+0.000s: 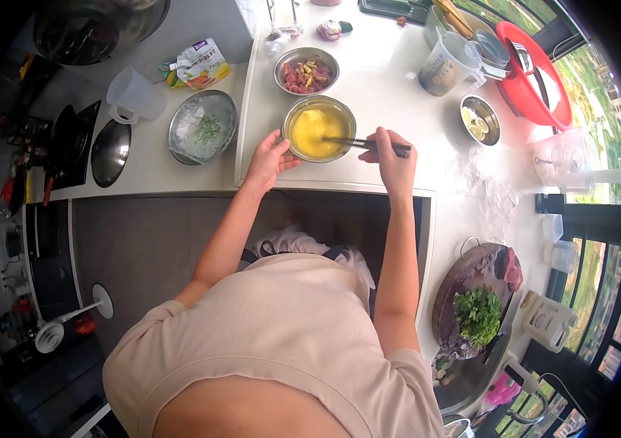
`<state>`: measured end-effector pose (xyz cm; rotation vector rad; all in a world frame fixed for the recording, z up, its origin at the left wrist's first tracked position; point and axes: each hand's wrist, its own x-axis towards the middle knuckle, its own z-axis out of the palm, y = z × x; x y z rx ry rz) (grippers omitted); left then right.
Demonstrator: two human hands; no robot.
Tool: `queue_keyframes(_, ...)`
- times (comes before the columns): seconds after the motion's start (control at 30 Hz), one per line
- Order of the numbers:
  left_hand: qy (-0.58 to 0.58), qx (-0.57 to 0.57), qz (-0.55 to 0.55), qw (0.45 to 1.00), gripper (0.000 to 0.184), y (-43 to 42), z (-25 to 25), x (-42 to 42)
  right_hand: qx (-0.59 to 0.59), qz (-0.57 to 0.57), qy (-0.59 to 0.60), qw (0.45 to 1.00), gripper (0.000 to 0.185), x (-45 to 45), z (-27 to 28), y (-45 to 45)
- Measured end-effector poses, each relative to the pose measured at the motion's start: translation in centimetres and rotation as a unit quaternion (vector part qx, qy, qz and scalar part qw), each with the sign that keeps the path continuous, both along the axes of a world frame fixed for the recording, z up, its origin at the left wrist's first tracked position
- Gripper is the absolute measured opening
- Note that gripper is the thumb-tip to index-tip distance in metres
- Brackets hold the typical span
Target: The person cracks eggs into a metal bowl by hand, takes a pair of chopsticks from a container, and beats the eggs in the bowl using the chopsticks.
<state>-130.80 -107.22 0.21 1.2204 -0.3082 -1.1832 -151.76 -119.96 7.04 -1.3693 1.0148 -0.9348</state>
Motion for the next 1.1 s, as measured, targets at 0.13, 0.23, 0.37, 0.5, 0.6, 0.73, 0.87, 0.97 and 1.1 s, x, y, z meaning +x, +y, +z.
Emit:
queue_keyframes(0.13, -0.015, 0.005, -0.003, 1.000, 0.032, 0.0, 0.0, 0.1, -0.006, -0.018, -0.009, 1.000, 0.034, -0.2, 0.7, 0.2)
queue_keyframes(0.23, -0.003, 0.006, -0.006, 1.000, 0.031, 0.1, -0.1, 0.0, 0.001, 0.042, 0.025, 0.999, 0.034, -0.7, 0.7, -0.1)
queue_keyframes(0.37, -0.012, 0.009, -0.003, 1.000, 0.031, 0.0, 0.0, -0.1, -0.025, -0.042, -0.035, 0.998, 0.033, -0.3, 1.2, 0.3)
queue_keyframes(0.5, -0.003, 0.004, -0.001, 1.000, 0.034, 0.0, -0.2, 0.1, 0.019, 0.077, 0.029, 0.996, 0.034, -1.2, 1.4, -0.1)
queue_keyframes(0.6, -0.010, 0.008, 0.002, 1.000, 0.033, -0.1, -0.2, -0.1, -0.037, -0.031, -0.019, 0.999, 0.033, -0.5, 1.4, -0.1)
queue_keyframes(0.73, 0.001, 0.001, -0.002, 1.000, 0.034, 0.0, -0.1, 0.0, -0.001, 0.062, 0.047, 0.997, 0.034, -1.1, 2.1, -0.2)
queue_keyframes(0.87, -0.008, 0.008, 0.002, 1.000, 0.033, -0.1, -0.2, 0.0, -0.057, -0.039, -0.015, 0.998, 0.033, -0.3, 1.7, -0.2)
queue_keyframes(0.97, -0.005, 0.002, 0.000, 1.000, 0.032, 0.0, 0.0, 0.0, -0.017, 0.027, 0.033, 0.999, 0.034, -0.8, 2.2, -0.3)
queue_keyframes(1.1, -0.011, 0.012, 0.005, 1.000, 0.033, 0.0, 0.5, -0.3, -0.040, -0.015, 0.019, 0.999, 0.035, -0.6, 1.6, -0.3)
